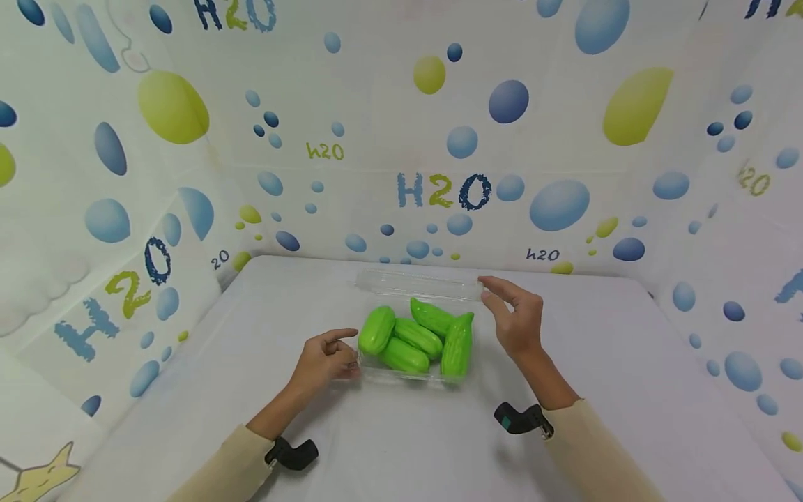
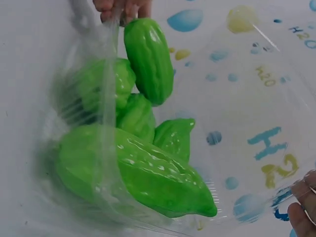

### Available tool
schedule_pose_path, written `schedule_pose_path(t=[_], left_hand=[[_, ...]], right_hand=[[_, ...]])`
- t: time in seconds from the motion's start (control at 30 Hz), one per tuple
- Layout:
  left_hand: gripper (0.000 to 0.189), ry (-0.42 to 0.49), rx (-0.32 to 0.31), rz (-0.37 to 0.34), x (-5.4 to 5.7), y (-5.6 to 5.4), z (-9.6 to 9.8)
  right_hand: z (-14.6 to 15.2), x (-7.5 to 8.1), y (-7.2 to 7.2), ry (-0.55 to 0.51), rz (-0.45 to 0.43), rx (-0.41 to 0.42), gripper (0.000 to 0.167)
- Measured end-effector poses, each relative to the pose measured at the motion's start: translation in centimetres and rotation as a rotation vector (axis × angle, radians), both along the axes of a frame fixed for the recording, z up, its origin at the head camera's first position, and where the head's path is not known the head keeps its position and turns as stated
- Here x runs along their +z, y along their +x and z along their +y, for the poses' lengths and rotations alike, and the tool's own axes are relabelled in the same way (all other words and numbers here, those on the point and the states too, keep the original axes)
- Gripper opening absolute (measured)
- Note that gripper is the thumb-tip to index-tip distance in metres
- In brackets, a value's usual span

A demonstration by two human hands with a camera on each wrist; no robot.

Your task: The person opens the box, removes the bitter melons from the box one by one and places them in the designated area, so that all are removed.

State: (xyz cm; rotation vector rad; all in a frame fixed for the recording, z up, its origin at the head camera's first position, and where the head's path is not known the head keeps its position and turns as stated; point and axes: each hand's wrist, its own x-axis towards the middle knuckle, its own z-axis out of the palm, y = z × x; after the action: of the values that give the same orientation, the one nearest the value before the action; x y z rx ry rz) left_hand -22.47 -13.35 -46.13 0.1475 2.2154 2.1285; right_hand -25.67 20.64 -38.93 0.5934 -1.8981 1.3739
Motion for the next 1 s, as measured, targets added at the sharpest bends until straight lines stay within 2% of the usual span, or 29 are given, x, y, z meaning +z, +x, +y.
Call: schedule_pose_path(t=[0.13, 0.17, 0.37, 0.53, 0.67, 0.9, 1.0], left_hand=[[0.056, 0.086, -0.013, -0.085, 0.5, 0.2, 0.0], [0.057, 0.100, -0.019, -0.099, 0.6, 0.3, 0.0], [0.067, 0.186, -0.076, -0.166, 0.6, 0.5, -0.2], [0.069, 0.164, -0.102, -0.218, 0.4, 0.4, 0.0], [0.070, 0.159, -0.141, -0.247, 0.4, 0.4, 0.3], [0.065, 0.206, -0.175, -0.291, 0.5, 0.7, 0.5], [0.060, 0.218, -0.202, -0.301, 0.4, 0.8, 0.6]], right_hand=[[0.2, 0.8, -0.8, -0.030, 0.032, -0.002, 0.023], [0.0, 1.2, -0.6, -0.035, 0.031, -0.007, 0.023], [-0.4, 1.3, -1.3, -0.148, -0.047, 0.023, 0.026], [-0.3, 1.0, -2.7, -0.268, -0.104, 0.073, 0.030], [-0.3, 0.8, -3.4, -0.327, -0.144, 0.060, 0.026], [-0.5, -0.3, -4.2, -0.254, -0.318, -0.069, 0.026], [-0.4, -1.0, -4.4, -0.213, -0.406, -0.079, 0.028]])
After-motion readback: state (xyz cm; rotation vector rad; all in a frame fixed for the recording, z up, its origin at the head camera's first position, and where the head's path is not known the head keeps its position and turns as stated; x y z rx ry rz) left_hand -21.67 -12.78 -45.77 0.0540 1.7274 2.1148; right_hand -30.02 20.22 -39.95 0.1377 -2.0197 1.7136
